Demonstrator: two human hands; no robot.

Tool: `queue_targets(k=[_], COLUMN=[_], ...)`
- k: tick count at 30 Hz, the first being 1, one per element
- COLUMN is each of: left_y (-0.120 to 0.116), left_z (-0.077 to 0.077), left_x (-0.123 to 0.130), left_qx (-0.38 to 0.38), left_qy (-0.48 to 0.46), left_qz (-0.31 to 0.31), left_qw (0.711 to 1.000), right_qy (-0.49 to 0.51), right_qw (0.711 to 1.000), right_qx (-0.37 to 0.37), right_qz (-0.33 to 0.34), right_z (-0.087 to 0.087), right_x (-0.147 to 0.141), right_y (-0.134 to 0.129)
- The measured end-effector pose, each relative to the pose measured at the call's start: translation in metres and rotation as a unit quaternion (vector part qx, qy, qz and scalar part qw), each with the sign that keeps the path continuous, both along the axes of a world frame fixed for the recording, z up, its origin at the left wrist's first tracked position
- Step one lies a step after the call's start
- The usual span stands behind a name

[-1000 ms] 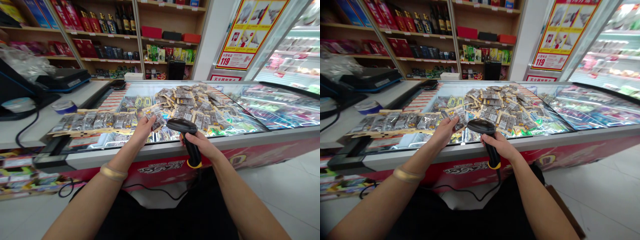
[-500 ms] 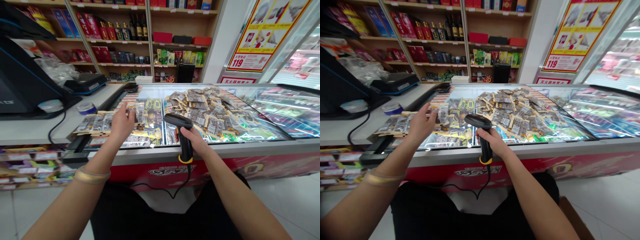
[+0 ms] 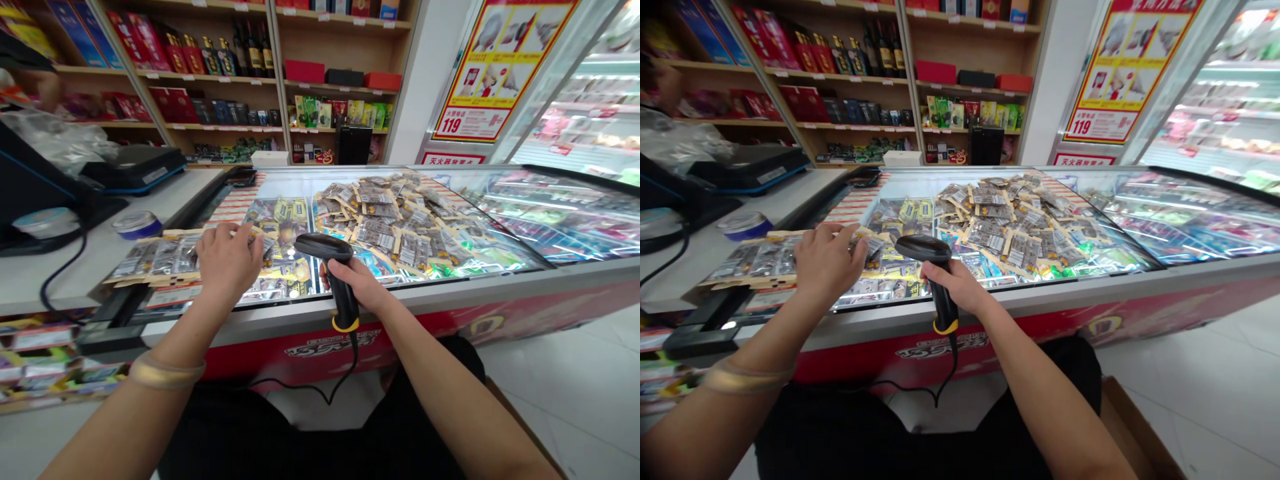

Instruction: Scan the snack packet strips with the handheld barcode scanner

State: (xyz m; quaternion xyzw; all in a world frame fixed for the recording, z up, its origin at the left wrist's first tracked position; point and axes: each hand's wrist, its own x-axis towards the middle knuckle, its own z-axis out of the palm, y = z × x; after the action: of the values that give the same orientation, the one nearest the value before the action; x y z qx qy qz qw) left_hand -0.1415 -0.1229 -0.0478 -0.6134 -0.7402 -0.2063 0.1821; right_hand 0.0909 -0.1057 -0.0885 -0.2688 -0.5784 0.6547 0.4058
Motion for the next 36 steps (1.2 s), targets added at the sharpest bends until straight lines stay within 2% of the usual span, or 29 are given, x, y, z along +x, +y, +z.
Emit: queue_targets(k=[3,6,10,14,16,19,21,23,26,29,32,36], left_y=[0.002,0.007,0.012,0.013,0.015,0.021,0.025,0.029,0.03,0.03,0.03,0.032], left_z=[-0.002,-0.006,-0.006,0.001,0.004,0.004,0.001,-0.002,-0.004,-0.005,-0.007,-0.01], left_x=[0.004,0.008,0.015,0.032,0.049,0.085,0.116,0.148,0.19,0.217,0.229,0.23], left_qx=[-0.037,-0.051,-0.03,0.02,0.044,0.052,0.034,0.001,-0.059,-0.089,-0.088,-0.095], left_qy=[0.015,0.016,0.01,-0.003,-0.018,-0.041,-0.062,-0.08,-0.072,-0.04,-0.003,0.029], left_qz=[-0.02,-0.013,0.002,-0.011,-0.048,-0.16,-0.236,-0.276,-0.265,-0.232,-0.216,-0.205], left_qw=[0.999,0.998,1.0,1.0,0.998,0.985,0.969,0.958,0.96,0.968,0.972,0.974], right_qy=[0.019,0.042,0.067,0.078,0.086,0.084,0.071,0.06,0.055,0.063,0.071,0.066], right_qw=[1.0,0.999,0.998,0.995,0.991,0.983,0.976,0.966,0.95,0.939,0.935,0.939], right_qx=[-0.011,-0.018,-0.001,0.004,0.004,0.017,0.03,0.043,0.049,0.038,0.022,0.021], right_qz=[0.0,0.006,-0.015,-0.061,-0.099,-0.162,-0.202,-0.247,-0.303,-0.336,-0.348,-0.337], right_z=[0.001,0.004,0.006,0.009,0.01,0.008,0.006,0.004,0.003,0.004,0.002,-0.003], right_x=[-0.001,0.0,0.014,0.045,0.064,0.096,0.118,0.139,0.164,0.179,0.184,0.184], right_y=[0.001,0.0,-0.008,-0.023,-0.031,-0.037,-0.037,-0.035,-0.033,-0.031,-0.029,-0.026])
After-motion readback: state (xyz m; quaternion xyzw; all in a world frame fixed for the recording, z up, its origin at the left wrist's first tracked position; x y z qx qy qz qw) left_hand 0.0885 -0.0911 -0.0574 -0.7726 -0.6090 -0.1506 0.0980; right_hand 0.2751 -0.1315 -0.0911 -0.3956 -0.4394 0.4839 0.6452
